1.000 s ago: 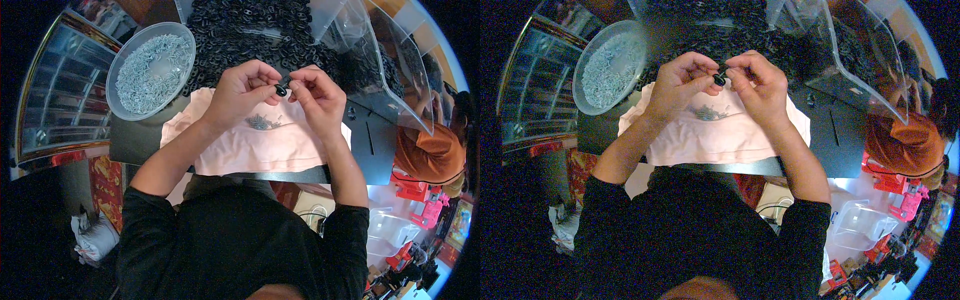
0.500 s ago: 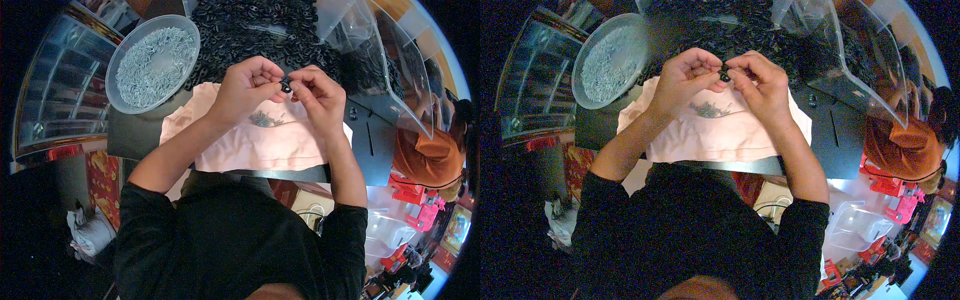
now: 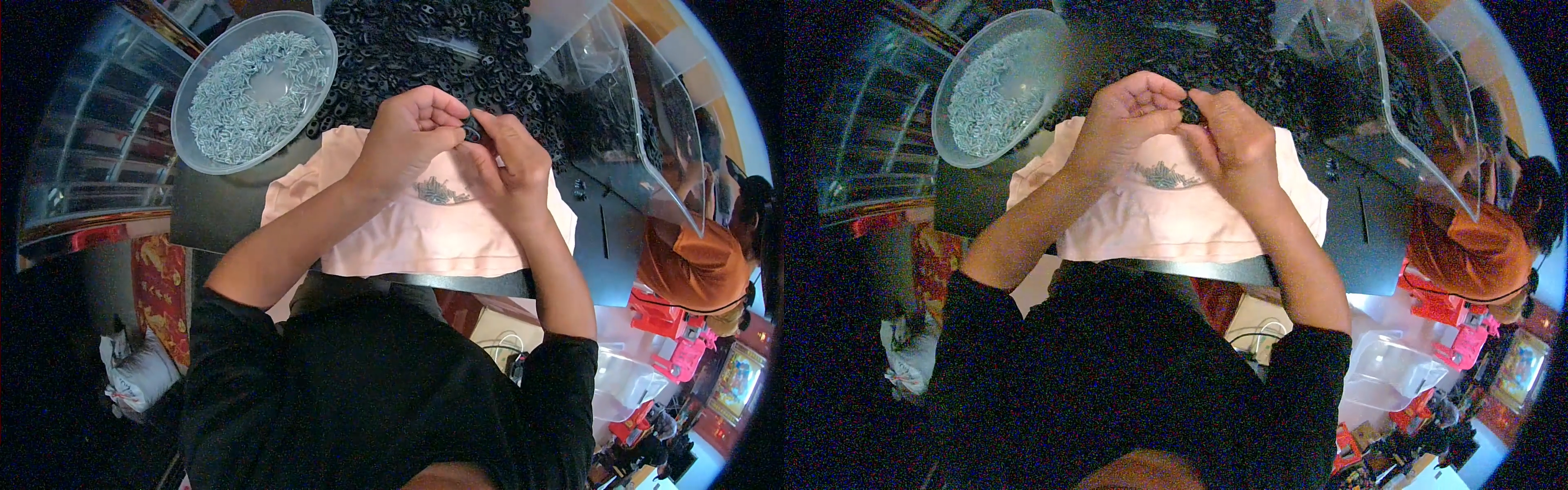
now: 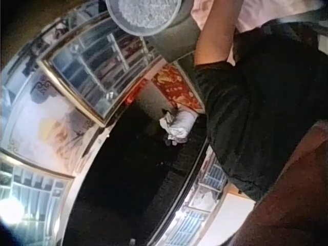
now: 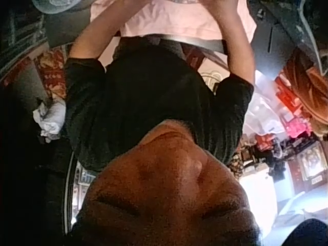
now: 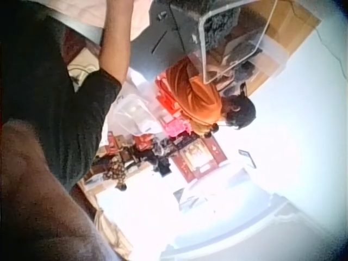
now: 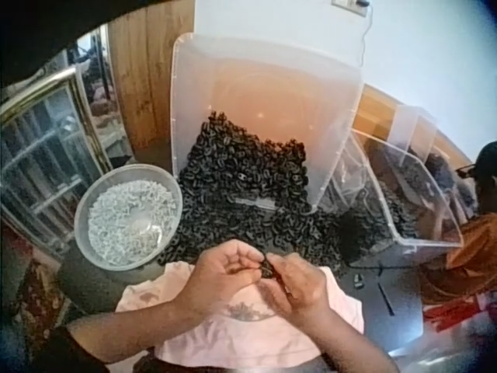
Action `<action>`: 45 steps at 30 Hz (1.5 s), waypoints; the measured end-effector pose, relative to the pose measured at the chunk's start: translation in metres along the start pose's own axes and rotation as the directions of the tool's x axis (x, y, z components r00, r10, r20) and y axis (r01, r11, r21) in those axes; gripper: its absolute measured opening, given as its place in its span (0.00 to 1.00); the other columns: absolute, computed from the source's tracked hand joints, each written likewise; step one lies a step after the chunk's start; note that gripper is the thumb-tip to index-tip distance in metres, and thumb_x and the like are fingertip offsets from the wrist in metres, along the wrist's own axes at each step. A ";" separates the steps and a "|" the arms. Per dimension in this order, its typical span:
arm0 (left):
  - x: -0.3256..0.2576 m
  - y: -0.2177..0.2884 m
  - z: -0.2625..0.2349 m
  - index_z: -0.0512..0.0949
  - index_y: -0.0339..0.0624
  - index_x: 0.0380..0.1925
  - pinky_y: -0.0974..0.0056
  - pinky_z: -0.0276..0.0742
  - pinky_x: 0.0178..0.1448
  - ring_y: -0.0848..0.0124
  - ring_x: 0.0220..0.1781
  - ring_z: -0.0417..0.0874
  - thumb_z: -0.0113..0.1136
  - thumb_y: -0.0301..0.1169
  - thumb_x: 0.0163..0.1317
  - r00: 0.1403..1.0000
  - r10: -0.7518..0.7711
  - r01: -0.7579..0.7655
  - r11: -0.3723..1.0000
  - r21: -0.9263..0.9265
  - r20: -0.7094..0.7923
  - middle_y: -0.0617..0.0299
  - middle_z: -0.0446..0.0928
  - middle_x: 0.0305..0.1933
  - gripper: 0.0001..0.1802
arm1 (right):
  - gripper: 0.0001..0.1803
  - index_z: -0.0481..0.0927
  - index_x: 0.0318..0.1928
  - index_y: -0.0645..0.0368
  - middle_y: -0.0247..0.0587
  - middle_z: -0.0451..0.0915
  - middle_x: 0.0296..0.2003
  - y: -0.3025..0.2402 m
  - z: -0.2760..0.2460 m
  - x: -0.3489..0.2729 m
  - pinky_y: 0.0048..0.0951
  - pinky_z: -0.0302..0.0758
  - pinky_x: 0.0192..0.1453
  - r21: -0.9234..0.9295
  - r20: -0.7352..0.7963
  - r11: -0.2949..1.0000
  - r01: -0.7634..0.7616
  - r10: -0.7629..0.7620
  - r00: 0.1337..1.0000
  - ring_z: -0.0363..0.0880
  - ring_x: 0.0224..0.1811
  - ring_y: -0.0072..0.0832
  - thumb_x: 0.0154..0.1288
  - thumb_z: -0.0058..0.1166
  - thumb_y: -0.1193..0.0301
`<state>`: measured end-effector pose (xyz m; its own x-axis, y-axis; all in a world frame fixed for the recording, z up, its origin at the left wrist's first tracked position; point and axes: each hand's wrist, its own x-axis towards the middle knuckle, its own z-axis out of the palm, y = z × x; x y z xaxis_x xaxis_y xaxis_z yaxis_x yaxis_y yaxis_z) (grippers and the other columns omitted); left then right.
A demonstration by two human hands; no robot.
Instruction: The person assembles plastic cord locks by hand, repeatedly taking small metal pins and plastic components and fitting them together over a cloth.
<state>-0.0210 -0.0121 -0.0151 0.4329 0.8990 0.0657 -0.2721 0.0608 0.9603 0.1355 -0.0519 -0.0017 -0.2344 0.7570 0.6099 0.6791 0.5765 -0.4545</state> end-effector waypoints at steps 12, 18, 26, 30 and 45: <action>0.001 0.015 -0.001 0.71 0.34 0.33 0.78 0.70 0.34 0.81 0.29 0.73 0.57 0.19 0.47 0.999 -0.013 0.009 0.996 0.085 0.046 0.64 0.73 0.27 0.11 | 0.16 0.75 0.38 0.67 0.47 0.74 0.27 -0.006 -0.007 0.002 0.32 0.72 0.29 0.072 0.040 0.997 -0.025 0.022 0.999 0.74 0.26 0.40 0.46 0.60 0.77; 0.002 0.011 -0.005 0.71 0.39 0.36 0.77 0.70 0.37 0.79 0.31 0.74 0.61 0.23 0.48 0.995 -0.023 0.016 0.997 0.078 0.096 0.66 0.73 0.29 0.14 | 0.17 0.75 0.41 0.68 0.43 0.73 0.24 0.000 -0.007 0.003 0.24 0.69 0.25 0.083 -0.006 0.993 0.085 -0.085 0.996 0.72 0.22 0.30 0.46 0.59 0.81; 0.000 0.008 -0.004 0.71 0.39 0.34 0.77 0.70 0.37 0.79 0.32 0.75 0.62 0.22 0.47 0.996 -0.030 0.026 0.999 0.046 0.086 0.66 0.73 0.30 0.14 | 0.16 0.75 0.38 0.68 0.48 0.74 0.25 -0.005 -0.003 -0.003 0.33 0.72 0.27 0.019 -0.010 0.997 0.072 -0.072 0.997 0.74 0.25 0.41 0.46 0.59 0.78; -0.001 0.006 -0.005 0.71 0.39 0.33 0.75 0.71 0.39 0.78 0.32 0.74 0.62 0.22 0.46 0.997 -0.030 0.029 0.999 0.025 0.069 0.65 0.73 0.30 0.13 | 0.15 0.74 0.38 0.68 0.48 0.74 0.25 -0.007 0.001 -0.005 0.33 0.72 0.26 -0.045 -0.035 0.994 0.104 -0.106 0.994 0.74 0.24 0.41 0.47 0.58 0.78; -0.003 0.014 -0.008 0.71 0.36 0.28 0.78 0.69 0.31 0.82 0.26 0.71 0.59 0.17 0.44 0.994 -0.011 0.001 0.996 0.092 0.106 0.66 0.71 0.25 0.10 | 0.15 0.75 0.38 0.67 0.47 0.75 0.25 -0.009 0.002 -0.005 0.32 0.72 0.25 -0.049 -0.028 0.983 0.177 -0.179 0.983 0.75 0.23 0.39 0.46 0.58 0.78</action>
<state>-0.0331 -0.0101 -0.0042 0.5247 0.8471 0.0841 -0.1917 0.0214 0.9812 0.1292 -0.0602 -0.0016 -0.3323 0.6327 0.6995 0.6600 0.6858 -0.3067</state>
